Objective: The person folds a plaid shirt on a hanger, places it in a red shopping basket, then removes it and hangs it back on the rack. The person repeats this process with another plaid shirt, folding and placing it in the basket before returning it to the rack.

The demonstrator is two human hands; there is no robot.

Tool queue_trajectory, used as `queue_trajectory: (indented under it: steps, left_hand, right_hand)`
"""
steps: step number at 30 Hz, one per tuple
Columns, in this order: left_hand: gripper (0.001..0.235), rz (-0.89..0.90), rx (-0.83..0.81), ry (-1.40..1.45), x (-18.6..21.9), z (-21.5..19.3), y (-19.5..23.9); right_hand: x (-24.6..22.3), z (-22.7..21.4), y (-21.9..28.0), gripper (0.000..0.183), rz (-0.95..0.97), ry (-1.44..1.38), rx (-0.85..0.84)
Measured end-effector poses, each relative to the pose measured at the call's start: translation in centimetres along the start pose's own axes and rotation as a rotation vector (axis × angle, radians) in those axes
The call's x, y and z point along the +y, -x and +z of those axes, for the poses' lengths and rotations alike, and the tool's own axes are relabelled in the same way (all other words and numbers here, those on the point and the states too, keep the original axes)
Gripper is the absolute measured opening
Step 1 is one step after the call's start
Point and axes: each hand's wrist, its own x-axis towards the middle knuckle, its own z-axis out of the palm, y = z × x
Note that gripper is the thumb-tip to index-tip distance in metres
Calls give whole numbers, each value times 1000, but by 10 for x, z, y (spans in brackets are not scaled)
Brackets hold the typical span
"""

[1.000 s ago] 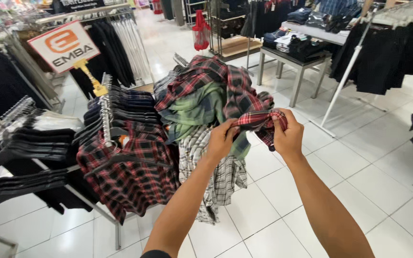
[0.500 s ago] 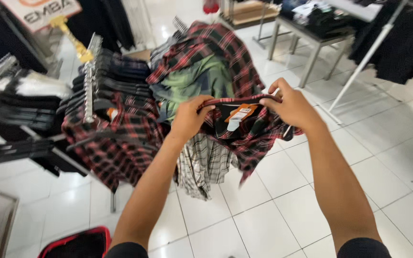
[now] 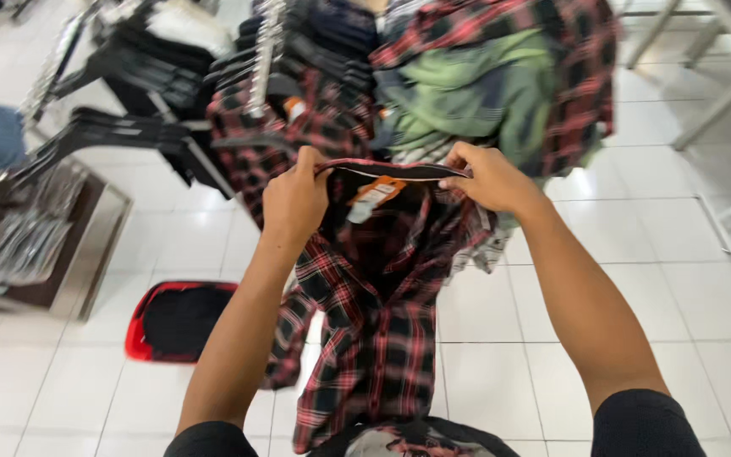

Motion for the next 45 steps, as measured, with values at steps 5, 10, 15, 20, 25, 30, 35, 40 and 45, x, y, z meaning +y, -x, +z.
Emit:
queue_trajectory:
  steps: [5, 10, 15, 20, 25, 30, 35, 40, 45]
  left_hand:
    - [20, -122, -2, -160, -93, -18, 39]
    - [20, -163, -144, -263, -198, 23, 68]
    - [18, -96, 79, -272, -290, 69, 83]
    - [15, -257, -246, 13, -334, 72, 51]
    - [25, -251, -345, 160, -367, 87, 7]
    - [22, -383, -271, 297, -389, 114, -25]
    - [24, -446, -220, 362, -414, 139, -47]
    - [29, -512, -238, 326, -421, 158, -53]
    - [31, -516, -245, 359, -433, 187, -66]
  right_hand:
    - [-35, 113, -41, 18, -74, -236, 154]
    - [-60, 228, -78, 12, 57, -435, 40]
    - [-92, 310, -95, 22, 216, -660, 12]
    - [-98, 361, -136, 25, 283, -901, 55]
    - [-112, 370, -180, 49, 328, -1049, 117]
    - [-66, 427, -246, 62, 225, -1244, 195]
    - [-33, 494, -296, 55, 208, -1280, 226]
    - [-68, 474, -292, 39, 188, -1330, 159]
    - [-73, 461, -319, 58, 449, -563, 97]
